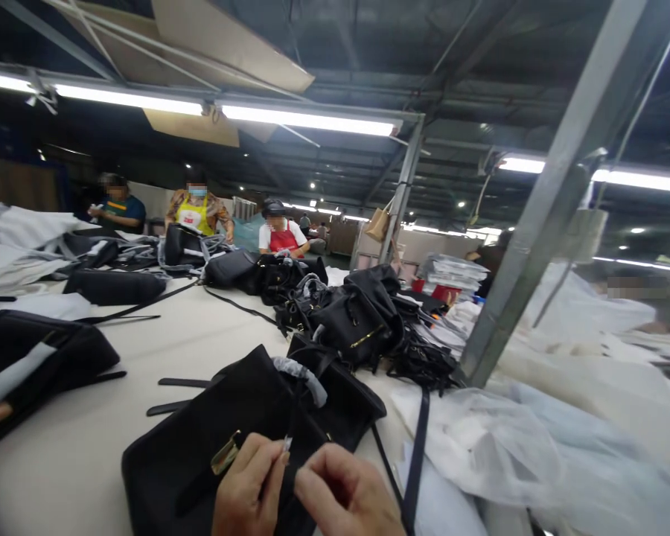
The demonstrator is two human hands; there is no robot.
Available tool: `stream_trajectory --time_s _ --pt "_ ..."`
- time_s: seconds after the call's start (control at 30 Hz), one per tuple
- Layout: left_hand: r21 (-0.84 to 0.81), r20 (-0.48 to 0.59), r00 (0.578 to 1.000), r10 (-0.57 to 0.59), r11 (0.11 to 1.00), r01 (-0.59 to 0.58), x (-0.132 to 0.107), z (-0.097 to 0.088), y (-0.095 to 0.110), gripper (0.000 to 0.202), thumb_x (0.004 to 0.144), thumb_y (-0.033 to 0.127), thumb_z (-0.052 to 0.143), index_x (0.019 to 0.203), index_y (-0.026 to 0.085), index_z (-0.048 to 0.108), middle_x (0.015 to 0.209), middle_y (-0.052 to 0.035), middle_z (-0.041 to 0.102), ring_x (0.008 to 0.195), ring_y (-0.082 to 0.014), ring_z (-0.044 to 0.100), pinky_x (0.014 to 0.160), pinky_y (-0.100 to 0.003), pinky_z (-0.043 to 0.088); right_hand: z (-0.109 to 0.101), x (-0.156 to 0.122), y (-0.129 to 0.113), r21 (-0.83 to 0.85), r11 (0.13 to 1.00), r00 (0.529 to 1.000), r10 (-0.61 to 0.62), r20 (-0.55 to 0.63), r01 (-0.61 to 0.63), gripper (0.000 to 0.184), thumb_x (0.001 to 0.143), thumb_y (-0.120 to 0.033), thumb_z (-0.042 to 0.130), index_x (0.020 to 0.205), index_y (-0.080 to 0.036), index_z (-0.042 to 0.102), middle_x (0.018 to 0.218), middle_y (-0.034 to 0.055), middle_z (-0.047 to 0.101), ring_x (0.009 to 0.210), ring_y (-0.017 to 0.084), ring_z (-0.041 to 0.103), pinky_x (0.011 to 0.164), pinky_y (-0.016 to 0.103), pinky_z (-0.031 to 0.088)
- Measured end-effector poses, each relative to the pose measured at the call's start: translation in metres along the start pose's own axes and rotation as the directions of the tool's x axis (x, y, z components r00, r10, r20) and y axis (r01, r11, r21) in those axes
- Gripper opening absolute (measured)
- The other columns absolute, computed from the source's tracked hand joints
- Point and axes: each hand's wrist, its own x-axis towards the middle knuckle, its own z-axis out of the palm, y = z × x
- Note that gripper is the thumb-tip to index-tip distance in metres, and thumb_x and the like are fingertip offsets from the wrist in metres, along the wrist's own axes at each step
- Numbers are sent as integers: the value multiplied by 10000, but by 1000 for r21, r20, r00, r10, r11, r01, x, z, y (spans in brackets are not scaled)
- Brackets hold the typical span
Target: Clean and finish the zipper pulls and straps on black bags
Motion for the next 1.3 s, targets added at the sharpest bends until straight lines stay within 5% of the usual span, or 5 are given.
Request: stream_trajectory --time_s 0.2,0.6,1.0,1.13,1.3 --pt "195 13 989 148 970 -147 -7 -2 -12 166 938 134 457 918 192 611 700 -22 610 620 -170 582 589 -274 459 33 36 -5 -253 967 996 -7 -85 -15 313 742 -430 492 524 -215 433 543 -39 375 571 135 360 542 282 271" --pt "17 29 992 122 992 -123 -14 -3 -16 177 915 87 500 992 194 619 732 -26 620 648 -156 611 611 -240 514 35 42 6 -276 960 994 11 -112 -42 248 698 -362 490 506 -212 444 538 -36 407 570 134 395 545 279 264" --pt "-214 -51 990 -133 970 119 -11 -1 -7 165 922 163 520 866 230 661 727 -17 623 651 -138 602 635 -211 479 31 45 13 -185 983 998 -18 -58 7 333 724 -434 524 493 -210 441 523 -43 363 558 125 343 526 272 246" --pt "-396 24 912 -409 834 384 -7 -1 0 240 889 393 584 756 211 666 671 -8 580 617 -140 541 588 -231 419 28 44 11 -96 995 1000 20 -18 -22 297 701 -407 554 502 -200 479 521 -45 377 552 116 354 512 254 246" --pt "-570 434 669 -604 392 723 0 -9 0 482 731 640 667 723 159 642 543 31 493 514 -111 436 517 -226 366 28 48 20 30 996 996 82 48 -83 302 688 -433 619 539 -175 569 494 -49 427 494 95 370 486 237 255"
